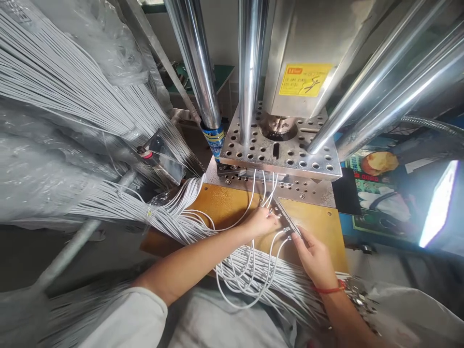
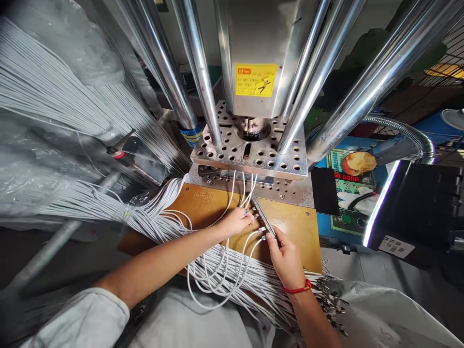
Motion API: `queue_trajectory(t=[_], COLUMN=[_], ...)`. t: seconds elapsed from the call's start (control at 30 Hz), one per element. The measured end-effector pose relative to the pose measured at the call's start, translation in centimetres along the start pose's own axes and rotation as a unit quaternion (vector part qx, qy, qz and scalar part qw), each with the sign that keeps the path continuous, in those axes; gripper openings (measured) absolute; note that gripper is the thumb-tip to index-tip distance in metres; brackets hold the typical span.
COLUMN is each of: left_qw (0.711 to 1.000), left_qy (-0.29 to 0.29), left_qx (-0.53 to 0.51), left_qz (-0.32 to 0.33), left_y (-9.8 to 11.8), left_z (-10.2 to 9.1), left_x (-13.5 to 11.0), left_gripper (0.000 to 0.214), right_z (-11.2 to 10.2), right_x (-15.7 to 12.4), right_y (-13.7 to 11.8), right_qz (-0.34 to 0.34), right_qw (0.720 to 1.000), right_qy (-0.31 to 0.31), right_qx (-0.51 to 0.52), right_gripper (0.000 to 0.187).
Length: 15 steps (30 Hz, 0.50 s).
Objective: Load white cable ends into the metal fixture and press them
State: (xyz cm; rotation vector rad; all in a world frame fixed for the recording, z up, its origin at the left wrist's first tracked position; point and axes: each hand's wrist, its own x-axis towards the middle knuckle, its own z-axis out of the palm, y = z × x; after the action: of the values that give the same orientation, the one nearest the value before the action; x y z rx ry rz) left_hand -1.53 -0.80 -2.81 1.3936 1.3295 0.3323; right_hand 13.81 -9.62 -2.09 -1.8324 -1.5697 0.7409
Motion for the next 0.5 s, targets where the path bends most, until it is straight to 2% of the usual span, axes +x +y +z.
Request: queue_trajectory(t=[0.37, 0.5], left_qw=[0.998, 0.998], left_qy=[0.000, -0.006], left_qx=[-0.046, -0.039], left_qz=[-0.046, -0.043], left_y=[1.5, 1.3], left_z=[-0.5, -0.2], left_x=[-0.9, -1.0], left_gripper=[0.012, 0.011], right_z=[0.1, 0.1], right_x=[0.0, -0.5], right_y=[0.4, -0.1], right_qz=[-0.013, -0.030], right_qw=[1.000, 0.999], right_qy=[-0.001, 0.000], right_qx=[0.013, -0.022], right_gripper=[0.040, 0.039])
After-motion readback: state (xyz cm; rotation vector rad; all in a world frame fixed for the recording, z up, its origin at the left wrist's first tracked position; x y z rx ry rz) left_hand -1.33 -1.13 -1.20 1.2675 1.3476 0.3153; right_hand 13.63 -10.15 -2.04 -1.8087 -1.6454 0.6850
